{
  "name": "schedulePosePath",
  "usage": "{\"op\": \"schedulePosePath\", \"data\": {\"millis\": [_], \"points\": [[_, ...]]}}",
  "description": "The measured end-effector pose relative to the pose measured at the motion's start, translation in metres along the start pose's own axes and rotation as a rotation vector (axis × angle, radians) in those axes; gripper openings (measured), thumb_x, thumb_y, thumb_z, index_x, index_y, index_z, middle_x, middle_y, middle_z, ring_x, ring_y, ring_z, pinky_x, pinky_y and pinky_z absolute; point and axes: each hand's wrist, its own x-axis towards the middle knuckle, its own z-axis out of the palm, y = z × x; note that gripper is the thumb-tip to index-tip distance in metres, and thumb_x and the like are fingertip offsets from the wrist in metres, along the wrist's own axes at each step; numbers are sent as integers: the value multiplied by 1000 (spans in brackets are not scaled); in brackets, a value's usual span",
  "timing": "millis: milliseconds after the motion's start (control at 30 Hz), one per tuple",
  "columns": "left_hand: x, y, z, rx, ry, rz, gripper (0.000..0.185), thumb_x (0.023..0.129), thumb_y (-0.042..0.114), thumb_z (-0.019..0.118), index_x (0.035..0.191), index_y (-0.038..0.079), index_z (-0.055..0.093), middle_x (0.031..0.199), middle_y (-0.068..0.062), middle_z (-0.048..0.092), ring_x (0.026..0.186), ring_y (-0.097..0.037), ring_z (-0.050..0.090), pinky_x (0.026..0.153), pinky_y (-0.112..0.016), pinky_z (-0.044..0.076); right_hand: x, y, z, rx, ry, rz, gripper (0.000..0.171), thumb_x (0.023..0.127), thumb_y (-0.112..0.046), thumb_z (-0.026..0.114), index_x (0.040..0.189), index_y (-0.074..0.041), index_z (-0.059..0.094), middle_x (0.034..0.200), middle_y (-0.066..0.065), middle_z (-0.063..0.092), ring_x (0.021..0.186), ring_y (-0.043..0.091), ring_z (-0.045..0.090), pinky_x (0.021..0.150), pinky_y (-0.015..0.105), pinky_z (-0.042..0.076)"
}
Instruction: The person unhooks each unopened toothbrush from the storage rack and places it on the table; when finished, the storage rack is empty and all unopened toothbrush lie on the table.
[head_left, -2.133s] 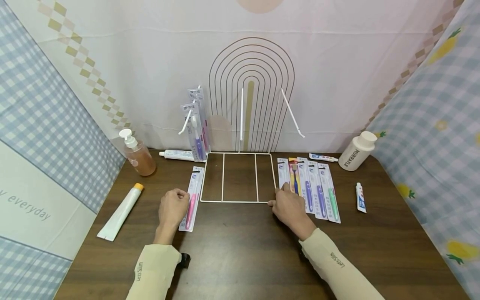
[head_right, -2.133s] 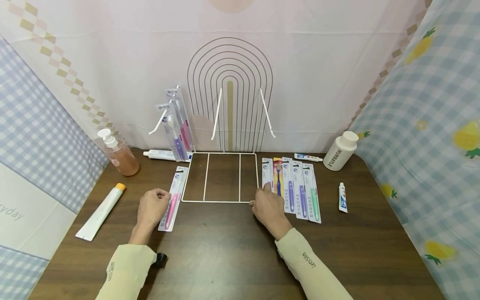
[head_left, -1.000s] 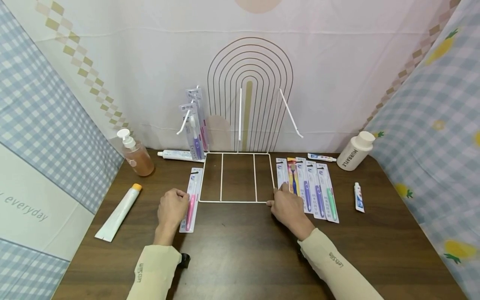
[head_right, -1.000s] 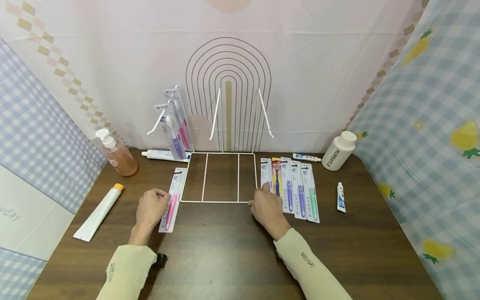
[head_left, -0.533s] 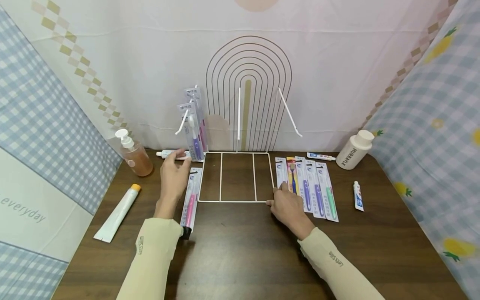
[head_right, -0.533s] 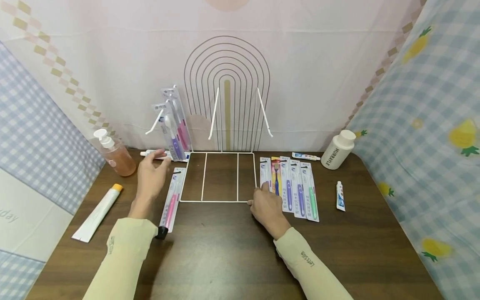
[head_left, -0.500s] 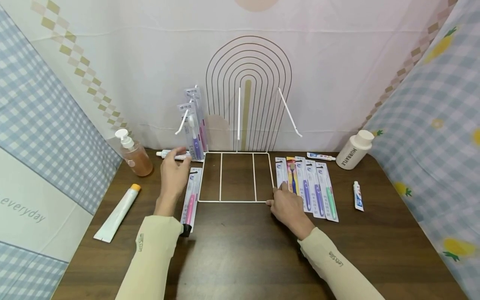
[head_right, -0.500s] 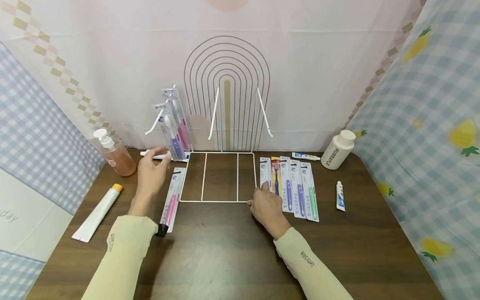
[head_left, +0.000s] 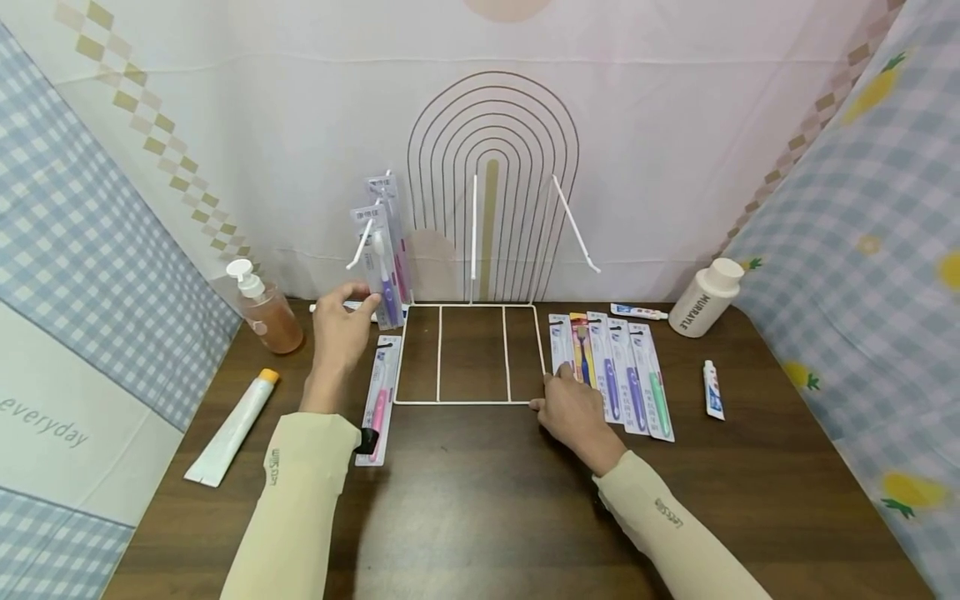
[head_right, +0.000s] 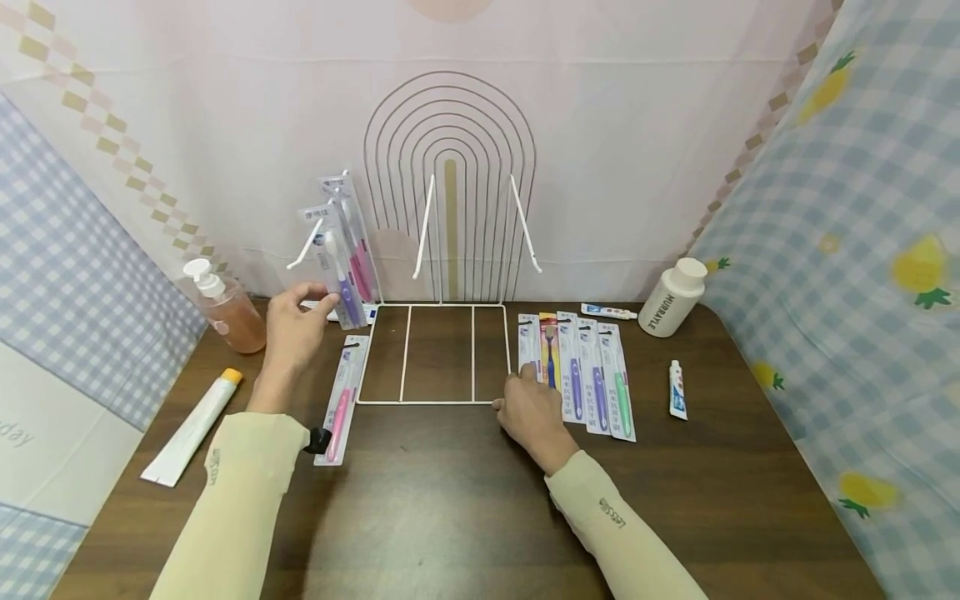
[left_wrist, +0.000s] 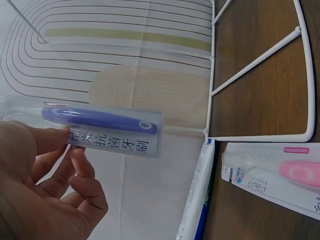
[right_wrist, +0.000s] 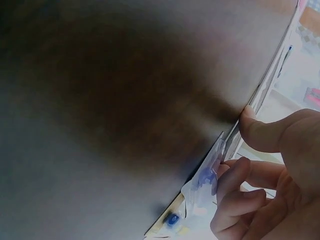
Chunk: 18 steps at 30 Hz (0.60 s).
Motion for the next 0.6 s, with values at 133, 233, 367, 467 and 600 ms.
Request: {"op": "schedulePosePath", "data": {"millis": [133,233,367,467,600], "points": [[-4,4,-1,-10,20,8,24,109,15,76,123,-4,82,123,-27,82,73,0,56,65,-15,43,0,0,-1,1,-3,4,49,105,-34,82,135,4,78,118,23,67,73,32,68,68,58,62],[-5,8,0,-28,24,19,24,109,14,76,124,-4,82,121,-28,82,74,1,56,67,-14,44,0,0,-2,2,-5,7,46,105,-33,82,133,4,78,118,23,67,72,30,66,67,57,62],[-8,12,2,-40,18,45,24,109,11,76,124,-5,82,119,-29,82,75,1,57,69,-13,44,0,0,-2,5,-14,7,48,106,-33,81,136,4,77,119,23,66,73,30,65,68,57,62],[-13,14,3,-35,-1,72,23,108,11,76,124,-5,82,117,-29,82,74,-1,57,67,-14,44,1,-1,-1,4,-18,9,49,106,-34,81,137,4,77,120,23,66,74,29,65,70,57,62],[-23,9,4,-24,-33,76,23,108,13,78,121,-5,82,112,-28,83,73,-2,58,65,-16,45,1,-1,0,5,-17,6,50,106,-34,81,138,4,77,119,23,66,74,30,65,69,57,62]]}}
